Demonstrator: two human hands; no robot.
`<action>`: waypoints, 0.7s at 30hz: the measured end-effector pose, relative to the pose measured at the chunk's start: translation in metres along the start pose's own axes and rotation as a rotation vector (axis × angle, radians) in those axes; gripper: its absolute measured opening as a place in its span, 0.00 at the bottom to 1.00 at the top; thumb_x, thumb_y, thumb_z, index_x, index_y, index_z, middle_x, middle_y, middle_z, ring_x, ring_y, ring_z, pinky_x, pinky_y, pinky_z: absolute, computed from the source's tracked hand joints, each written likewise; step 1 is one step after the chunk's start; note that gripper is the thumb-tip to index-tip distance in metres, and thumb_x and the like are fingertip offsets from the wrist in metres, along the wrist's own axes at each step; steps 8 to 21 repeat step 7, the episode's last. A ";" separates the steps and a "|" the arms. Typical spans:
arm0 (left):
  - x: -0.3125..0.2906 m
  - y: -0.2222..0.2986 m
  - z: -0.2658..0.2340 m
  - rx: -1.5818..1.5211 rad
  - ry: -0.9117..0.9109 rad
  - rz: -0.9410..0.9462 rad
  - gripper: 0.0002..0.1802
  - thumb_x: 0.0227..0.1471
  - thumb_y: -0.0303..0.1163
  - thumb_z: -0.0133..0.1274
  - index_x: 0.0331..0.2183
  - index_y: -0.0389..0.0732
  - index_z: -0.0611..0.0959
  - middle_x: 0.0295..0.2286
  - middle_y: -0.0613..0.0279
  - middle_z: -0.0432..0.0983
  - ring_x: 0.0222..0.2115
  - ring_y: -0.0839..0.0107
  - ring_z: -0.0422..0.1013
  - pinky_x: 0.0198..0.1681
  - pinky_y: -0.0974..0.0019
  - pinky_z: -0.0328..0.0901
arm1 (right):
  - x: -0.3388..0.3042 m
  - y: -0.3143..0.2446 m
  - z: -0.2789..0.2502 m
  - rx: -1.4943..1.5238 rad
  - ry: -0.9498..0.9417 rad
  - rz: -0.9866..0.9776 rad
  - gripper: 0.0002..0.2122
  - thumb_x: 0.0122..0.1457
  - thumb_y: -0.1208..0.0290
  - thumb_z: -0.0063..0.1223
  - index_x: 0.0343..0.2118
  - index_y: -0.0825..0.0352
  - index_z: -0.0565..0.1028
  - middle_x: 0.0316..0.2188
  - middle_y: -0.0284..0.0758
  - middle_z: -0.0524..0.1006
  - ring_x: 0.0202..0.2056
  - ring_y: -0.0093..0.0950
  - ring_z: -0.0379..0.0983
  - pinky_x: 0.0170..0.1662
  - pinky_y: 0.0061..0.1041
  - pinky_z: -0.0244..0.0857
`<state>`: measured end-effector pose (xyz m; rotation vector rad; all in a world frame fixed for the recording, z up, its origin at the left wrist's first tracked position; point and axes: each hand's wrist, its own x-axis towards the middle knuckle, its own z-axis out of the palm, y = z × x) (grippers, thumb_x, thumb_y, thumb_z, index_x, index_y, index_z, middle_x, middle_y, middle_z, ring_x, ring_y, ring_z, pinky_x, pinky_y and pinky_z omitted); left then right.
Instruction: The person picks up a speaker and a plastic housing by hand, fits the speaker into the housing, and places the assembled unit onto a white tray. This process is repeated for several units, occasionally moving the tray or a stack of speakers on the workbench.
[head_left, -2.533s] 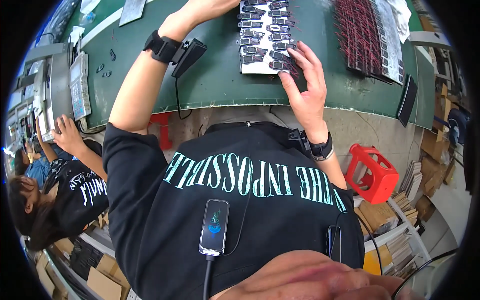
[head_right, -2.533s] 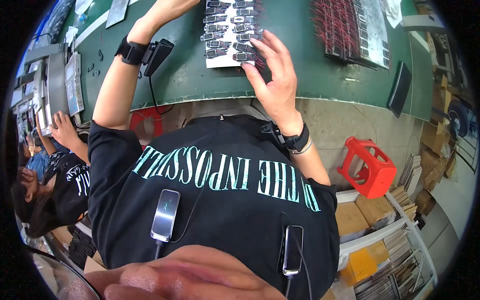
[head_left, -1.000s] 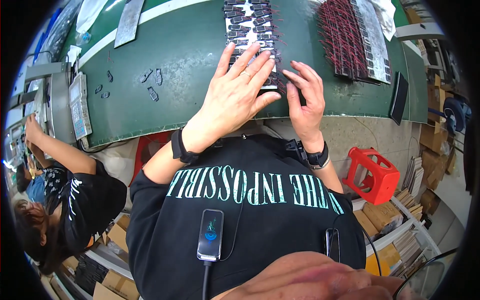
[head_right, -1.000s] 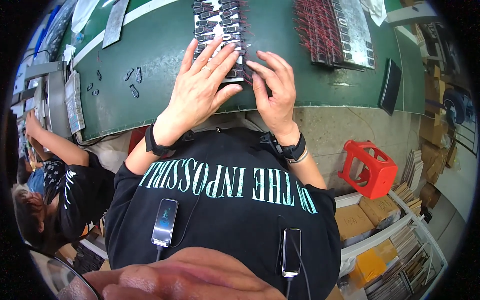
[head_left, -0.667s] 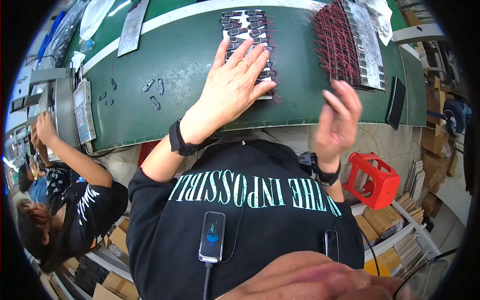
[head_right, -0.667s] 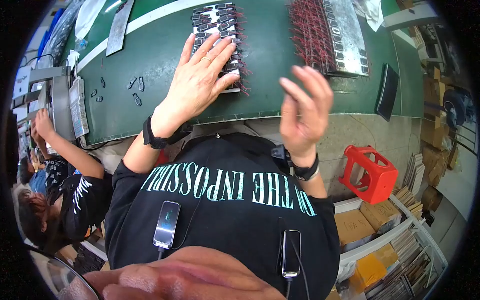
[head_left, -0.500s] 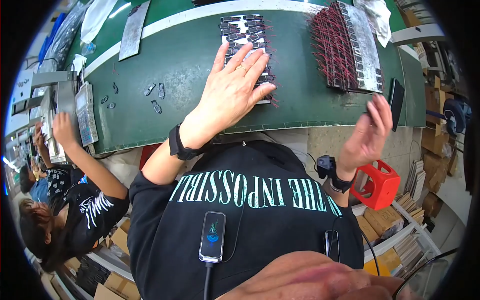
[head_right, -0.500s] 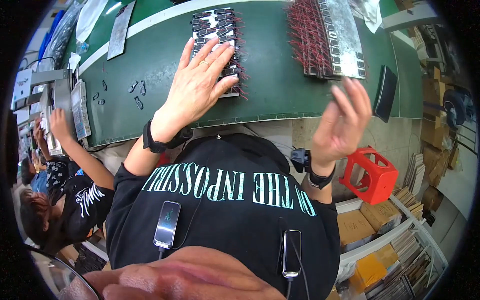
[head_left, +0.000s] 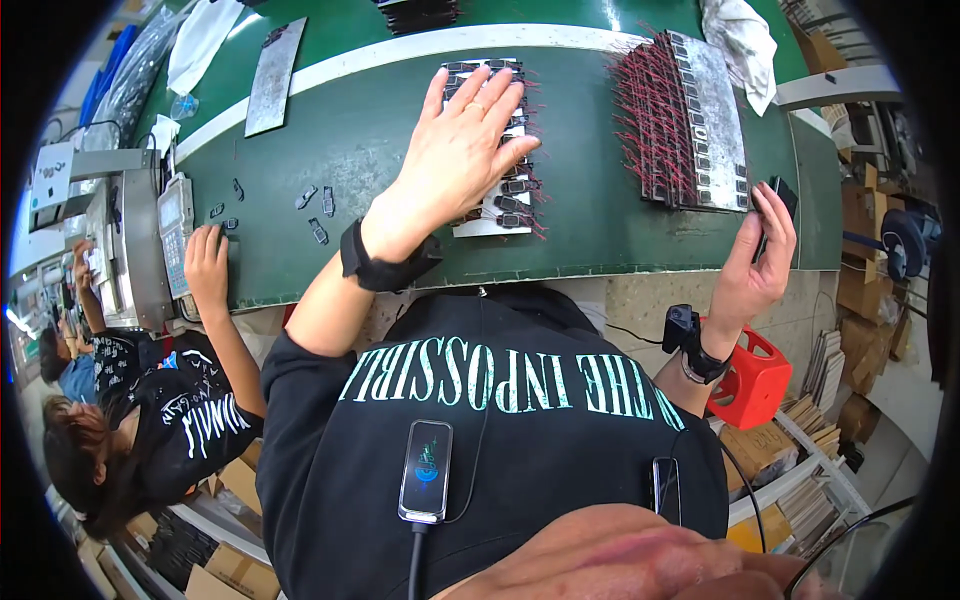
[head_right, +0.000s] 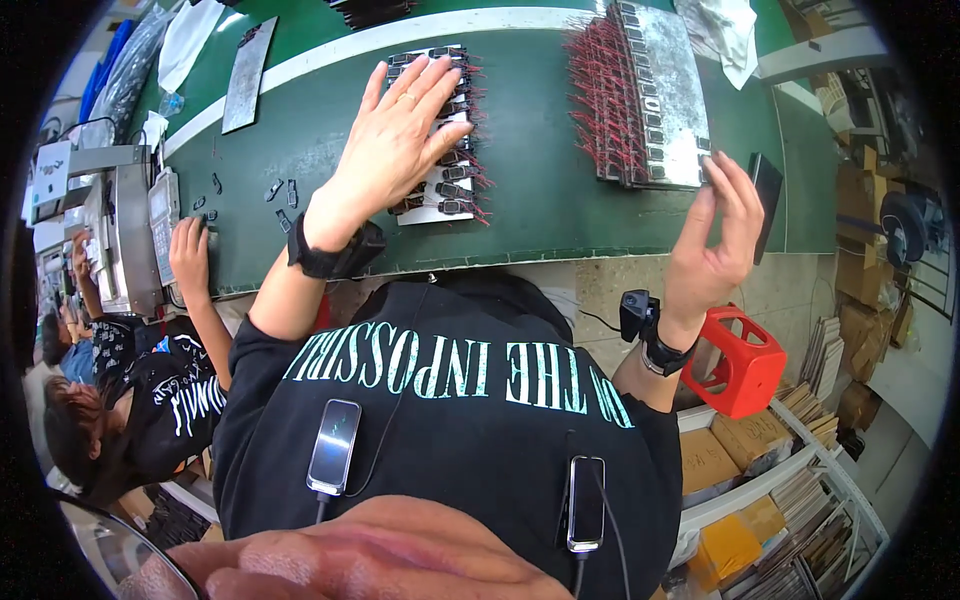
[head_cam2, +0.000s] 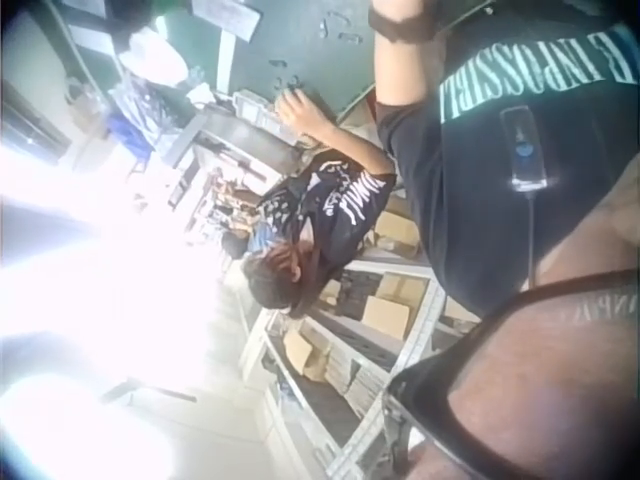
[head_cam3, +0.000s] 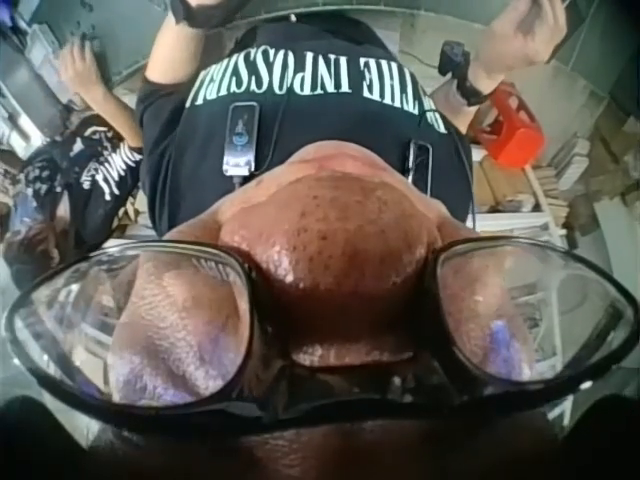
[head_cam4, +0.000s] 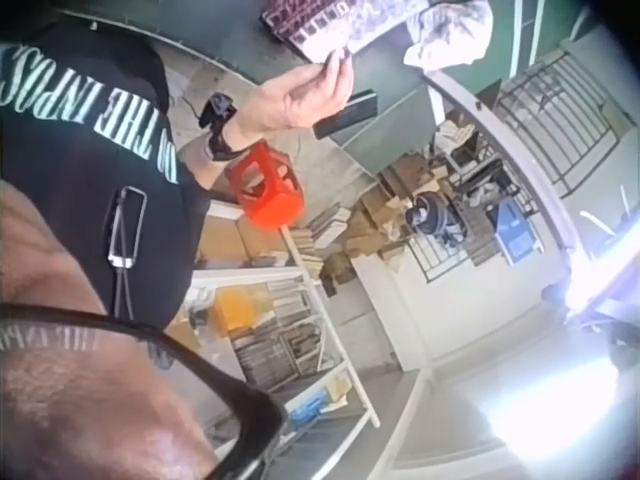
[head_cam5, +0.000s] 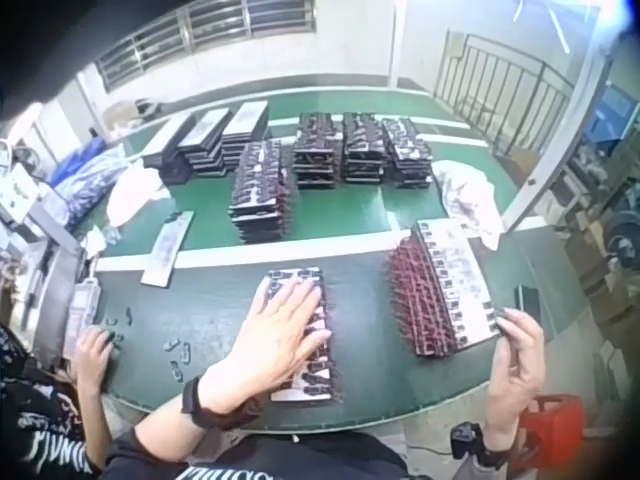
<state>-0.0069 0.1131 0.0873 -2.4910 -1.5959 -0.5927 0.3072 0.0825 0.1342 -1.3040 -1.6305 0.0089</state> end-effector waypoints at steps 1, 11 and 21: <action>0.001 -0.001 -0.001 -0.009 0.004 0.005 0.30 0.61 0.51 0.48 0.55 0.38 0.75 0.54 0.54 0.72 0.61 0.56 0.61 0.67 0.45 0.43 | 0.003 -0.001 -0.001 -0.021 -0.020 0.017 0.11 0.60 0.82 0.53 0.44 0.67 0.80 0.46 0.37 0.78 0.51 0.33 0.73 0.54 0.30 0.65; 0.004 -0.009 0.004 0.012 -0.208 -0.076 0.36 0.60 0.54 0.49 0.60 0.39 0.70 0.62 0.53 0.63 0.66 0.58 0.53 0.69 0.46 0.39 | 0.009 0.005 -0.005 -0.102 -0.214 -0.030 0.12 0.64 0.79 0.51 0.48 0.66 0.79 0.50 0.39 0.77 0.52 0.34 0.73 0.58 0.29 0.64; 0.004 -0.009 0.004 0.012 -0.208 -0.076 0.36 0.60 0.54 0.49 0.60 0.39 0.70 0.62 0.53 0.63 0.66 0.58 0.53 0.69 0.46 0.39 | 0.009 0.005 -0.005 -0.102 -0.214 -0.030 0.12 0.64 0.79 0.51 0.48 0.66 0.79 0.50 0.39 0.77 0.52 0.34 0.73 0.58 0.29 0.64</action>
